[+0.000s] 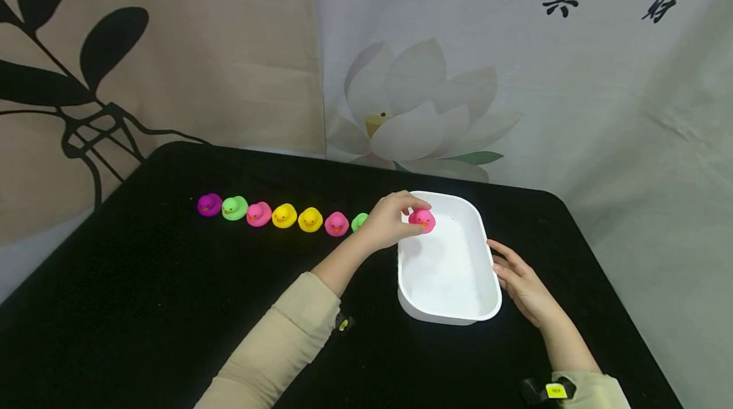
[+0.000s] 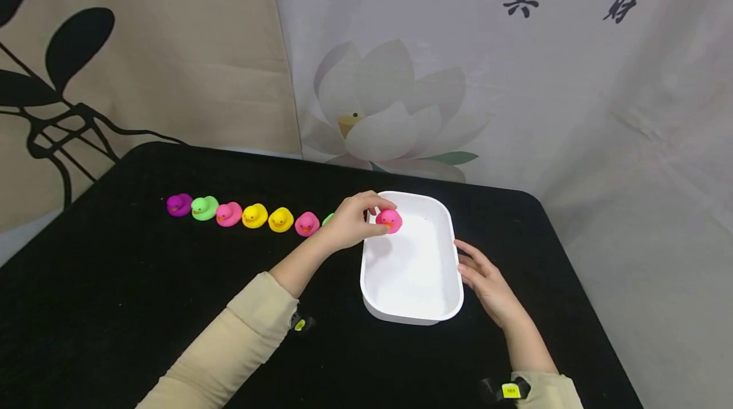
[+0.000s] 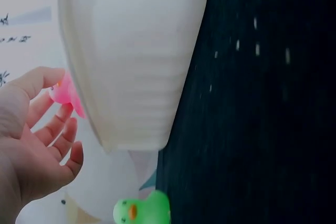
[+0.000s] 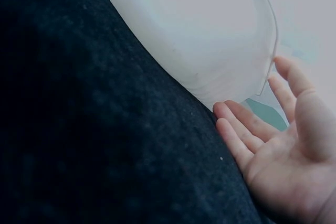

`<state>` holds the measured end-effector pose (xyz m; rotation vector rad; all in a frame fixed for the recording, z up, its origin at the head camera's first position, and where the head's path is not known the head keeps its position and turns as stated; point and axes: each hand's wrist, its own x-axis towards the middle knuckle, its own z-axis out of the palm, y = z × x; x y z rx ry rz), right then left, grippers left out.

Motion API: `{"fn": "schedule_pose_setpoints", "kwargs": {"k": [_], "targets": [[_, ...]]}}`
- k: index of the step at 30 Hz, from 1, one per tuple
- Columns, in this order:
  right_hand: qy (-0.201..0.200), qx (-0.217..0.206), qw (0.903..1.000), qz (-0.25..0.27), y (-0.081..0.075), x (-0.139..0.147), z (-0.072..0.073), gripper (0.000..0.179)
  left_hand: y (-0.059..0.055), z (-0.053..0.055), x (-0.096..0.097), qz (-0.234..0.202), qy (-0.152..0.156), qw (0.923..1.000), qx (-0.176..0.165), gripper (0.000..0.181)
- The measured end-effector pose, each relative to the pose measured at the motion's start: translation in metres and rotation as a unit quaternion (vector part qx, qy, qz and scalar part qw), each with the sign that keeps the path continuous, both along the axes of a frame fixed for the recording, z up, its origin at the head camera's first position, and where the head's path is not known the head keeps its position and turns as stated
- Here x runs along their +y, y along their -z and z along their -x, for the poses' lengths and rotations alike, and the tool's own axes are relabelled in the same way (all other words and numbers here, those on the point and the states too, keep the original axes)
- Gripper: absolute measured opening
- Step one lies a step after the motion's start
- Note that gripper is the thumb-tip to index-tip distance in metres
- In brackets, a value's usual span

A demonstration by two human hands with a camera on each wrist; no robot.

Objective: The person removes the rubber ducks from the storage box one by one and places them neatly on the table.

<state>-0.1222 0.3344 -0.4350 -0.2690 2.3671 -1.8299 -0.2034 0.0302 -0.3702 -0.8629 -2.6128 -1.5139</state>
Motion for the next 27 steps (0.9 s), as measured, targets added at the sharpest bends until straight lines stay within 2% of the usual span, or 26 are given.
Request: {"fn": "schedule_pose_setpoints", "kwargs": {"k": [9,14,20,27], "targets": [[0.0,0.0,1.0,0.0,-0.002,0.0,-0.001,0.053,-0.004,0.004,-0.033,-0.002,-0.003,0.9999,0.012,0.037],[0.002,-0.002,1.0,-0.005,-0.001,0.0,-0.001,0.053,-0.01,0.004,-0.052,-0.009,-0.009,0.9998,0.015,0.036],[0.008,-0.005,0.9999,-0.008,-0.001,0.001,-0.001,0.054,-0.018,0.004,-0.072,0.003,-0.022,0.9996,0.016,0.036],[0.001,-0.007,1.0,-0.002,0.0,0.0,0.0,0.053,-0.026,0.003,-0.097,0.012,-0.022,0.9995,0.017,0.037]]}}
